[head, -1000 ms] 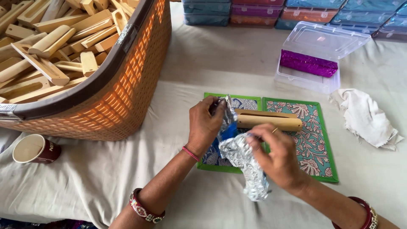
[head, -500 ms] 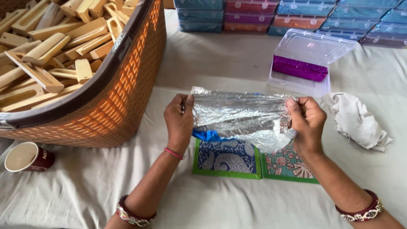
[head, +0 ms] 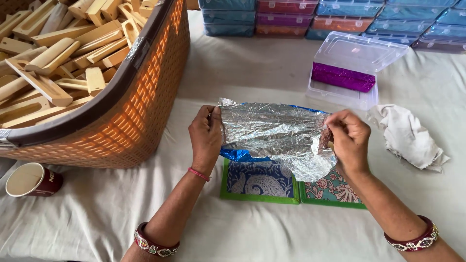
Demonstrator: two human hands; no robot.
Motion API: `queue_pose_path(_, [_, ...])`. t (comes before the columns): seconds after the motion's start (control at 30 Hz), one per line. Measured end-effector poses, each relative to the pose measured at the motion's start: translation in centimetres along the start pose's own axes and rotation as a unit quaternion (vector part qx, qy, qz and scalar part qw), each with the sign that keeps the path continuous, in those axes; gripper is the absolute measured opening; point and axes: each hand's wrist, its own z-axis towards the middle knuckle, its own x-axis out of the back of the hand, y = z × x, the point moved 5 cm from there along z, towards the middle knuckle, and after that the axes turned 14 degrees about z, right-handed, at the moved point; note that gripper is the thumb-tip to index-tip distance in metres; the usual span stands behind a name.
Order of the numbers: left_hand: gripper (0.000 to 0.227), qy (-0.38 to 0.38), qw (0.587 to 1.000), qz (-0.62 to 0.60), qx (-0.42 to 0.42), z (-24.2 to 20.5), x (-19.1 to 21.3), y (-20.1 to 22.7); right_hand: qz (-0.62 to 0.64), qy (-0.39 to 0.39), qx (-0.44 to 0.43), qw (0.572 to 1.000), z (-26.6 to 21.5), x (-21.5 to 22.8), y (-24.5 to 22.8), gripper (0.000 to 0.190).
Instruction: Wrapping small wooden blocks with foil and colored paper, then wiping them clean with a cloth.
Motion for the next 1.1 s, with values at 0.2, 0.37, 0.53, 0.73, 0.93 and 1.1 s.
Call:
queue_pose_path(0.2, [0.04,-0.06,0.992,-0.072,-0.085,-0.8,-0.7,1.0,-0.187,-0.045,-0.052,0.98,0.1,-5.7,-4.0,0.054])
queue_pose_path(0.37, [0.03,-0.139,0.974,-0.169,-0.047,1.1,-1.8,-3.6,-0.2,-0.134,-0.036,0.97,0.7,-5.8,-3.8,0.091])
queue_pose_path(0.53, [0.053,-0.173,0.974,-0.091,-0.116,1.1,0.5,0.8,-0.167,-0.201,-0.062,0.963,0.7,-6.2,-4.1,0.105])
queue_pose_path(0.73, [0.118,-0.295,0.937,0.05,-0.181,1.7,1.5,0.3,-0.027,-0.207,-0.195,0.958,1.6,-5.7,-5.5,0.115])
queue_pose_path(0.93, [0.13,-0.335,0.933,0.019,-0.131,2.2,3.6,1.2,-0.026,-0.187,-0.162,0.969,3.1,-2.2,-5.1,0.091])
queue_pose_path(1.1, [0.116,-0.257,0.959,-0.099,-0.064,3.0,6.4,2.3,-0.402,-0.251,0.027,0.88,2.6,-3.7,-6.0,0.064])
